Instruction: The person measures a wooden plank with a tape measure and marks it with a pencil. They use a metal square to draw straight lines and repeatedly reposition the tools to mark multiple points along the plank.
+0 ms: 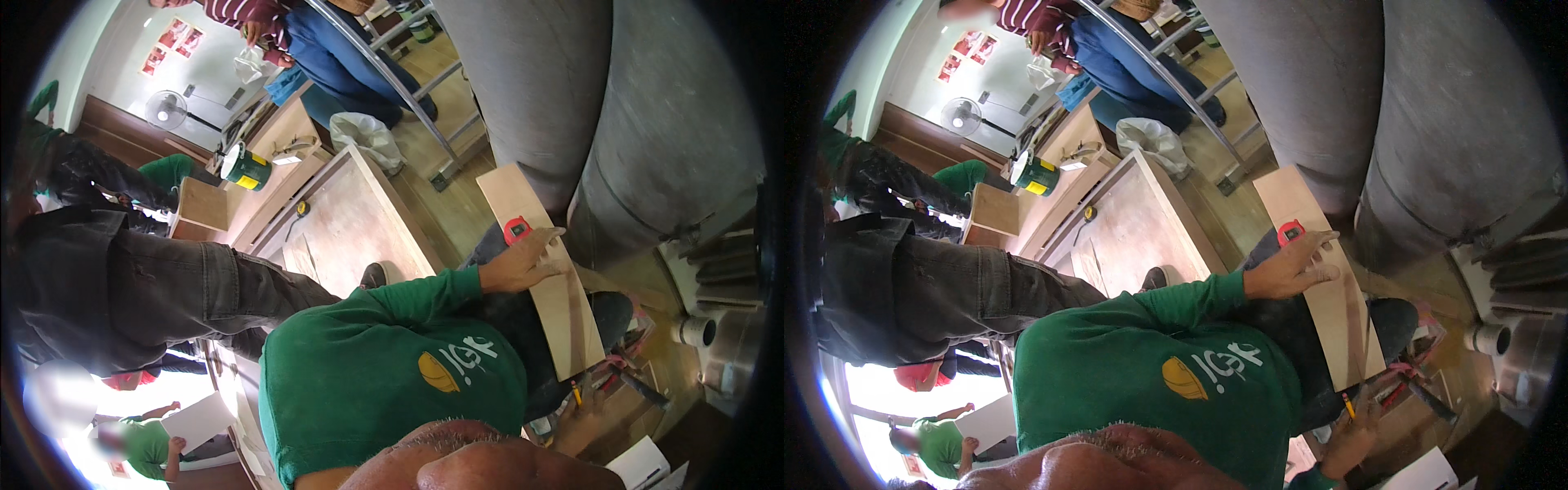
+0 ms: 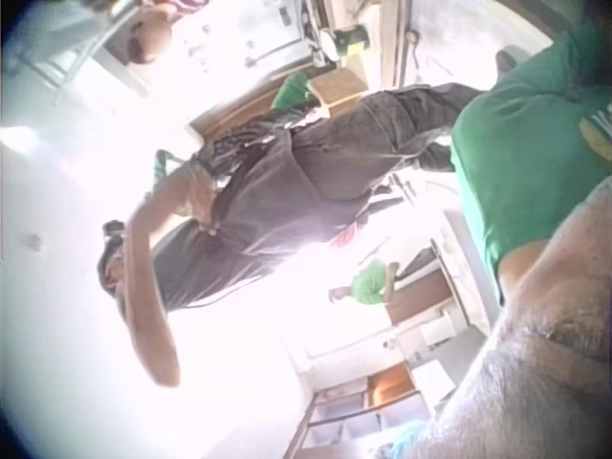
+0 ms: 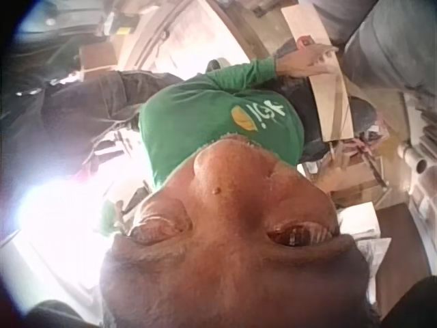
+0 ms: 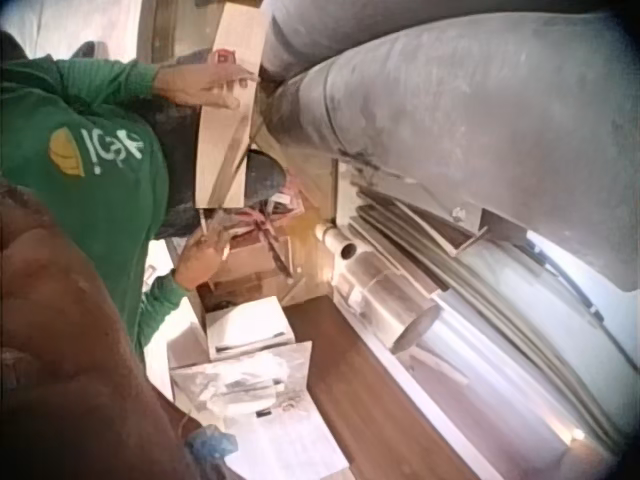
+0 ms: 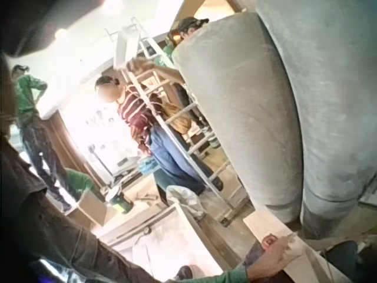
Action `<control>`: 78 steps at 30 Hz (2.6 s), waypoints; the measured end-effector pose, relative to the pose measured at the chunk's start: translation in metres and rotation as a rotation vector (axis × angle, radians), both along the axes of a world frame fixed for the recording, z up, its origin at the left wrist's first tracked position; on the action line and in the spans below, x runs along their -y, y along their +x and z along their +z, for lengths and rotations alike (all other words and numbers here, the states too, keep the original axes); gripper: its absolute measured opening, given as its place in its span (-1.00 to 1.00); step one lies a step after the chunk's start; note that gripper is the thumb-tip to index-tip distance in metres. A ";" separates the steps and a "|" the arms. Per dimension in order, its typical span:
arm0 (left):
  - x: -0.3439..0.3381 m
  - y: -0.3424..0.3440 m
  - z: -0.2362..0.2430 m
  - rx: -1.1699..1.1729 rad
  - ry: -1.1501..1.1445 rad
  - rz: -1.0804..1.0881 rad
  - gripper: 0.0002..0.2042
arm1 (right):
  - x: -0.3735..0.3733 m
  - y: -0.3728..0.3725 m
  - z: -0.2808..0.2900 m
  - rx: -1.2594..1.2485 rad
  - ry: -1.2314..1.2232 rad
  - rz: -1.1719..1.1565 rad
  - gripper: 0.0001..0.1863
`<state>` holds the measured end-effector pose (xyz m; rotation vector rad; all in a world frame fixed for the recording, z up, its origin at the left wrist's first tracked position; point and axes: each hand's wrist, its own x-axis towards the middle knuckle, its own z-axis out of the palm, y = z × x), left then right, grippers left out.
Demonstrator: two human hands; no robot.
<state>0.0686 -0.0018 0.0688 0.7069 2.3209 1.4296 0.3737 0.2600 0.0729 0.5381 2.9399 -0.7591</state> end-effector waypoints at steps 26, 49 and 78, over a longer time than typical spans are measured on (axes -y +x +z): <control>-0.041 0.012 -0.044 0.653 0.276 0.142 -0.71 | -0.044 0.008 -0.040 0.138 -0.462 -0.315 -0.55; -0.049 0.037 -0.050 -0.590 -0.392 -0.382 -0.61 | -0.044 -0.034 -0.019 0.075 -0.297 -0.272 -0.67; -0.058 -0.136 -0.038 -0.105 -0.418 -0.787 -0.57 | -0.053 -0.045 -0.018 0.310 -0.508 -0.382 -0.68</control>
